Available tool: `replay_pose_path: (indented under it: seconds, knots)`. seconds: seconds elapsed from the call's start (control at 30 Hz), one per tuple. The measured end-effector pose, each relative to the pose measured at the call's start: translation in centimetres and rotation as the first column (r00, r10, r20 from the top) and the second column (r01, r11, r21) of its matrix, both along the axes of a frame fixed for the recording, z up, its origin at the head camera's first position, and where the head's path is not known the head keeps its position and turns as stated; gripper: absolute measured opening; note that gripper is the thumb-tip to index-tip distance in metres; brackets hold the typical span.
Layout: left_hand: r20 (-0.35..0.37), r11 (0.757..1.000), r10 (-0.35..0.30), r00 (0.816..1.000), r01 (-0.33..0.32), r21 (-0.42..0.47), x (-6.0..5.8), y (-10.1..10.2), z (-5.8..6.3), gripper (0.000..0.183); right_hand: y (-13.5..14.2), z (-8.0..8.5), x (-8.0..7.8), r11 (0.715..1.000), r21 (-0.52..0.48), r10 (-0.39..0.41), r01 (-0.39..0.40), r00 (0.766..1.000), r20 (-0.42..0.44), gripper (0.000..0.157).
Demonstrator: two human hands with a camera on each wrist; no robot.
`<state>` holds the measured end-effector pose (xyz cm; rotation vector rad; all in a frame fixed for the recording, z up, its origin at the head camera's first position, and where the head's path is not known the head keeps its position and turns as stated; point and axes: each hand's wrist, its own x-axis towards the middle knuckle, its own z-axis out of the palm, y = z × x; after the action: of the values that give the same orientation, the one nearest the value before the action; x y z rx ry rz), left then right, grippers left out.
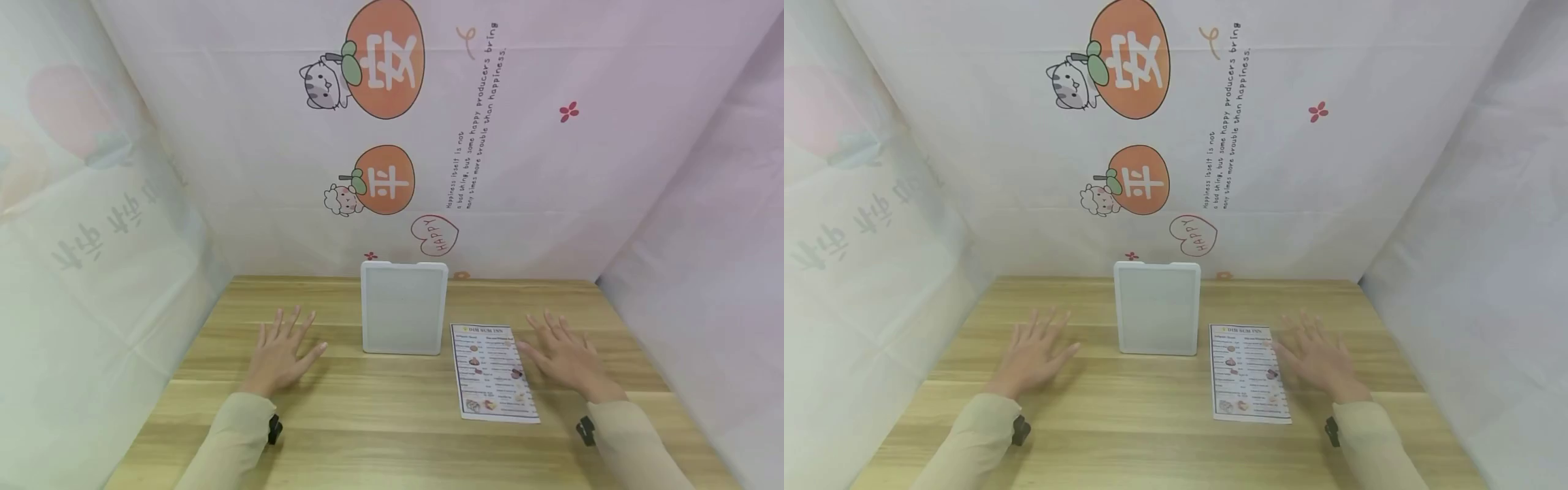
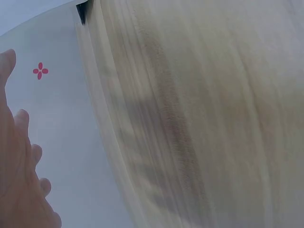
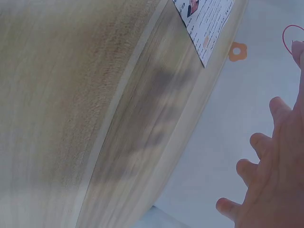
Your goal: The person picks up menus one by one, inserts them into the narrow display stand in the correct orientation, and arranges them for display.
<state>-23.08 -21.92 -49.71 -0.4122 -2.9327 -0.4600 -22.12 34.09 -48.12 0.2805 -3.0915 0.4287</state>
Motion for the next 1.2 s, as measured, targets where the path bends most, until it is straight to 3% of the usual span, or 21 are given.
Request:
replay_pose_path:
  seconds: [0.33, 0.63, 0.97, 1.2]
  knots:
    - [0.018, 1.0, -0.003, 1.0, 0.003, -0.029, -0.1, 0.8, 0.7, 0.077, 0.6, -0.2, -0.1, 1.0, -0.001, 0.001, -0.001, 1.0, -0.002, 0.077]
    - [0.005, 0.999, -0.029, 1.0, 0.03, -0.028, -0.2, 1.7, 0.6, 0.076, 0.5, 0.0, 0.1, 1.0, -0.004, 0.008, -0.008, 1.0, -0.009, 0.077]
    - [-0.004, 0.997, -0.069, 0.998, 0.069, -0.027, -0.6, 2.8, 0.6, 0.077, 0.0, 0.2, 0.4, 0.999, -0.024, 0.036, -0.036, 0.999, -0.011, 0.071]
    - [-0.018, 0.99, -0.139, 0.99, 0.139, -0.002, -0.6, 3.3, 0.7, 0.074, 0.1, -0.3, 0.3, 0.997, -0.052, 0.063, -0.064, 0.998, -0.017, 0.071]
